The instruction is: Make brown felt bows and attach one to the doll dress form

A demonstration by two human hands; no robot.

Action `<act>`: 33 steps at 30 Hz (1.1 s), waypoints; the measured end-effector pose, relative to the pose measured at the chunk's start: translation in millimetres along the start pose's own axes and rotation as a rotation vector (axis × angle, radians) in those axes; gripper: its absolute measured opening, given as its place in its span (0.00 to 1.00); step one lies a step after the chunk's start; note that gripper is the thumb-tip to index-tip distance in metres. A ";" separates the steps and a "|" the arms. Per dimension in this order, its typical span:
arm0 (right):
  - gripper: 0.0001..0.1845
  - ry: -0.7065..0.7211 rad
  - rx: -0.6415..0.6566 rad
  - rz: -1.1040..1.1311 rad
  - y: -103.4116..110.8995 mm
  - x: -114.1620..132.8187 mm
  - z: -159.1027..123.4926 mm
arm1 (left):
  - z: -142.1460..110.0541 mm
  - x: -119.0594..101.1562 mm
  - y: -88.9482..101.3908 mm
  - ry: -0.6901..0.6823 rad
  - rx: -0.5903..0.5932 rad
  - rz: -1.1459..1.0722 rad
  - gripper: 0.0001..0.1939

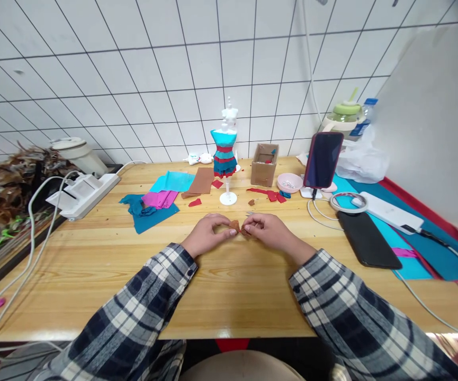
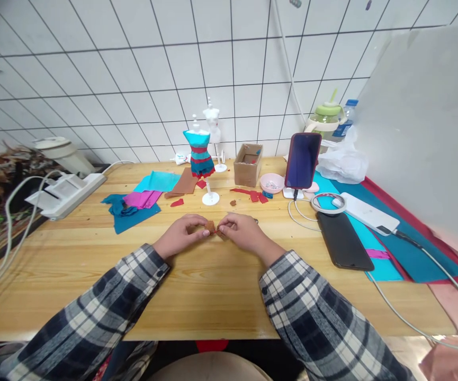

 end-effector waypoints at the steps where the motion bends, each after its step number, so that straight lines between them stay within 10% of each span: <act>1: 0.11 -0.025 0.009 0.046 -1.6 -0.9 -0.1 | -0.7 1.7 -1.4 0.053 -0.008 -0.034 0.15; 23: 0.11 -0.107 -0.072 0.212 -7.7 -3.9 1.0 | -3.7 -1.1 -8.9 0.211 0.016 -0.139 0.14; 29: 0.10 0.137 -0.313 -0.125 18.2 24.7 -7.2 | -4.4 4.6 -9.5 0.233 0.043 -0.225 0.15; 33: 0.06 0.198 -0.221 -0.264 10.8 37.7 -10.0 | -4.4 5.2 -9.9 0.220 0.045 -0.244 0.14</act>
Point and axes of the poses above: each hand's wrist, its own z-axis towards the middle knuckle, its own y-axis out of the back of the hand, x = y × z, the point moved 7 cm from there along z, towards the middle knuckle
